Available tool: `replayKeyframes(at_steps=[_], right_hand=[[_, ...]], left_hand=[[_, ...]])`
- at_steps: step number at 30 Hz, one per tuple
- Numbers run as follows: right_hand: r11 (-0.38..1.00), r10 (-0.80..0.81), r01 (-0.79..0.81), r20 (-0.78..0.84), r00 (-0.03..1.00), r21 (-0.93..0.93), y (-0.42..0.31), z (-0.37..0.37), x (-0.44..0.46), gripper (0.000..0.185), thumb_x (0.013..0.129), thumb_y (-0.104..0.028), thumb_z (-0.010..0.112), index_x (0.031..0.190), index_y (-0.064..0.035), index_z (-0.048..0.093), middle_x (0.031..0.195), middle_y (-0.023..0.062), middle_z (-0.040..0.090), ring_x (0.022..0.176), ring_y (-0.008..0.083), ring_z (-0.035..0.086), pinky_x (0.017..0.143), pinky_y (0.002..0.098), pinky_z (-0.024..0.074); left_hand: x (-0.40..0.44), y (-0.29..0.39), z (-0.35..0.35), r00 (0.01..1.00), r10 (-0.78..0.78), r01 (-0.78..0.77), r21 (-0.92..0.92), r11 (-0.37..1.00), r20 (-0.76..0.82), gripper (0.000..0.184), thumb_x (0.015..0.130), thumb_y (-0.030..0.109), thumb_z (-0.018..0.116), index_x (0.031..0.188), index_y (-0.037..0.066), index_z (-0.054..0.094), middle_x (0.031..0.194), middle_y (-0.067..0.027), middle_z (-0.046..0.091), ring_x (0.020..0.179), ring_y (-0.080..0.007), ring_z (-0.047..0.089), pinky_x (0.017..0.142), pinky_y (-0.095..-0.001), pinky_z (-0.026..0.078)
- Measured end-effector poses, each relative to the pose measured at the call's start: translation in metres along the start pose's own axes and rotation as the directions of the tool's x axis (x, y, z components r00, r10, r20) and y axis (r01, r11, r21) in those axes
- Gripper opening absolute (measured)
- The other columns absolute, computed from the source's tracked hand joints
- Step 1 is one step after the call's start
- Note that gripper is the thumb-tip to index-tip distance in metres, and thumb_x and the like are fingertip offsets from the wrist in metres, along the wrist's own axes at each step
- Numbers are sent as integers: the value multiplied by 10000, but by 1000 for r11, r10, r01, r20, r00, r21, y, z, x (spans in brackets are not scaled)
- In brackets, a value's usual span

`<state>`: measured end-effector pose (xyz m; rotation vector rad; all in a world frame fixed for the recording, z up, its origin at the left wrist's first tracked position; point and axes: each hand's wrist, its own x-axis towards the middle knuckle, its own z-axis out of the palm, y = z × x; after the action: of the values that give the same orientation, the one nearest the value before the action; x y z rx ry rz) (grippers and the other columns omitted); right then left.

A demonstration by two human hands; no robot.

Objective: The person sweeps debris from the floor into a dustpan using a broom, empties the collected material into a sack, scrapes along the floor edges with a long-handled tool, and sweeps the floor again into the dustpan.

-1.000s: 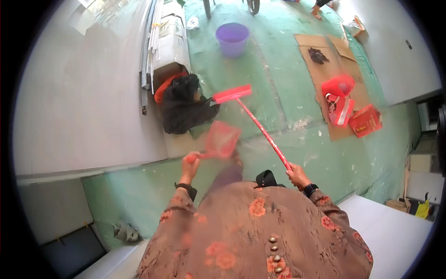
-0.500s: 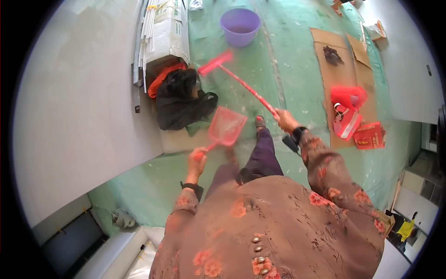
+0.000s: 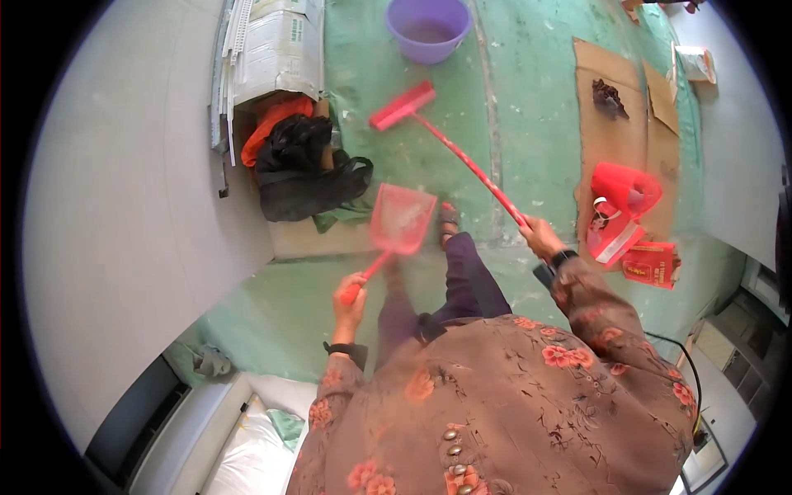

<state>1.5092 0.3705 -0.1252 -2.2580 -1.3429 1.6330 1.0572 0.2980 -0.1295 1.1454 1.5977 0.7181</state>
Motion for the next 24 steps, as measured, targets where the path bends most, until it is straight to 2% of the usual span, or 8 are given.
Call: replayKeyframes(at_steps=[4, 9, 14, 16, 19, 21, 22, 24], right_hand=[[994, 44, -46, -16, 999, -100, -11, -33, -55, 315, 823, -175, 506, 1109, -49, 549, 727, 175, 575, 676, 271, 582, 612, 367, 437], [973, -187, 177, -52, 981, -151, -11, -33, -6, 363, 823, -182, 513, 1162, -51, 521, 849, 216, 607, 823, 351, 601, 704, 397, 456], [997, -77, 77, -30, 997, -26, -56, -18, 70, 336, 833, -187, 509, 1149, -73, 538, 725, 198, 586, 621, 299, 589, 559, 377, 456], [997, -2, 5, -34, 999, 71, -51, -16, 71, 321, 831, -184, 514, 1133, -85, 550, 655, 149, 558, 538, 234, 553, 498, 367, 442], [998, 54, -54, -13, 998, 16, -17, -15, 27, 313, 837, -183, 510, 1133, -94, 558, 611, 94, 530, 504, 193, 525, 470, 359, 431], [990, -80, 69, -85, 993, -122, 28, -10, 1, 348, 842, -182, 507, 1183, -121, 537, 581, 43, 490, 465, 146, 483, 422, 328, 409], [989, -77, 65, -88, 993, -129, 27, -15, -18, 348, 842, -182, 507, 1183, -121, 537, 581, 43, 490, 465, 146, 483, 422, 328, 409], [994, 107, -107, -18, 994, 15, 15, -31, -56, 398, 842, -184, 513, 1238, -149, 498, 574, 40, 488, 437, 140, 474, 394, 304, 398]], left_hand=[[6, 4, 7, 999, 36, -37, 27, 999, 36, 191, 687, -14, 527, 860, 24, 597, 1001, -143, 600, 961, -224, 564, 877, -306, 409], [19, 18, 20, 997, 46, -51, 84, 995, 57, 188, 684, -18, 531, 855, 26, 595, 996, -139, 601, 961, -229, 565, 880, -307, 407], [33, 24, 30, 994, 60, -71, 112, 991, 94, 185, 683, -14, 543, 855, 27, 596, 994, -133, 603, 961, -221, 566, 880, -301, 406], [39, 24, 34, 985, 153, -163, 142, 976, 81, 232, 675, -57, 506, 866, 49, 585, 953, -116, 609, 913, -255, 585, 806, -310, 443], [52, 12, 40, 989, 144, -146, 123, 982, 26, 235, 665, -65, 502, 855, 42, 588, 941, -120, 614, 897, -252, 590, 804, -310, 444], [61, 13, 43, 987, 162, -163, 132, 978, 18, 227, 664, -66, 496, 842, 37, 592, 937, -124, 618, 885, -243, 594, 803, -306, 445], [65, 12, 44, 990, 143, -144, 108, 984, 17, 222, 667, -64, 494, 838, 38, 592, 943, -124, 619, 890, -239, 594, 805, -305, 444], [75, 17, 49, 989, 145, -145, 92, 985, 8, 202, 678, -51, 495, 829, 40, 594, 951, -121, 617, 903, -232, 593, 812, -298, 440]])
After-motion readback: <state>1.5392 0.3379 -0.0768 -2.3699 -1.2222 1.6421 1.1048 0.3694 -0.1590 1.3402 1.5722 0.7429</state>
